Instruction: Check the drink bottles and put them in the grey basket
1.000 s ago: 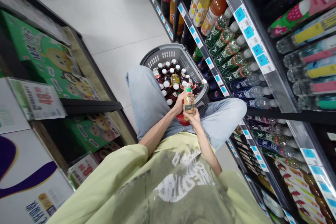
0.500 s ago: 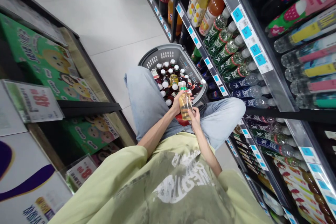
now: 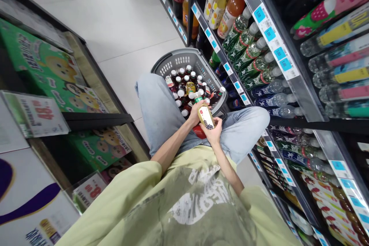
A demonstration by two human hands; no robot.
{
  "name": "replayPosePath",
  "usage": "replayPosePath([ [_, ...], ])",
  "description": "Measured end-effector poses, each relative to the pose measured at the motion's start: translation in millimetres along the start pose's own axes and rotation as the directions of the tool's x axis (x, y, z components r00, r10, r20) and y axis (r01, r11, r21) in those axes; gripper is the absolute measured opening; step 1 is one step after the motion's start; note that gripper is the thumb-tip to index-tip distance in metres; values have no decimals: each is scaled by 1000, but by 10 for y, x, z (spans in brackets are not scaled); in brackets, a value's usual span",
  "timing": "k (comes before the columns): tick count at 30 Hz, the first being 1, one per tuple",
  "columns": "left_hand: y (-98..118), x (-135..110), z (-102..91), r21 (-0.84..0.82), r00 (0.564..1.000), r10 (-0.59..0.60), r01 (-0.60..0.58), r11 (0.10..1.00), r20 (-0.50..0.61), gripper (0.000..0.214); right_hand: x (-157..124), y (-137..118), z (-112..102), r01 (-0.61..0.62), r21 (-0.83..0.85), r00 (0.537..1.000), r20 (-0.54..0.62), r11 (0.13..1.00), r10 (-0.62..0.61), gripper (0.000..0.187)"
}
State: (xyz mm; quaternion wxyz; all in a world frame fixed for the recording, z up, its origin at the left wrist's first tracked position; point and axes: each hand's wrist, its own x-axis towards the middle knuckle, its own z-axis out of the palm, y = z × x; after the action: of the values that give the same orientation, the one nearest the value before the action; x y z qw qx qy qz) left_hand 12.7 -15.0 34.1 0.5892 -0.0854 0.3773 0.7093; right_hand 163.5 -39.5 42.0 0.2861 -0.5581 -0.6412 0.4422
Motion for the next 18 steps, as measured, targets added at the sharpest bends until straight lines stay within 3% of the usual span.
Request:
replayPosePath([
  [9,-50,74,-38,27,999,-6,7,1000,-54,54,28,10,-19,28,-66,1000,9,997,-28,65],
  [18,-54,49,-85,95,999,38,-40,995,27,53,44,-24,-29,-75,-26,983,165,997,78,76],
])
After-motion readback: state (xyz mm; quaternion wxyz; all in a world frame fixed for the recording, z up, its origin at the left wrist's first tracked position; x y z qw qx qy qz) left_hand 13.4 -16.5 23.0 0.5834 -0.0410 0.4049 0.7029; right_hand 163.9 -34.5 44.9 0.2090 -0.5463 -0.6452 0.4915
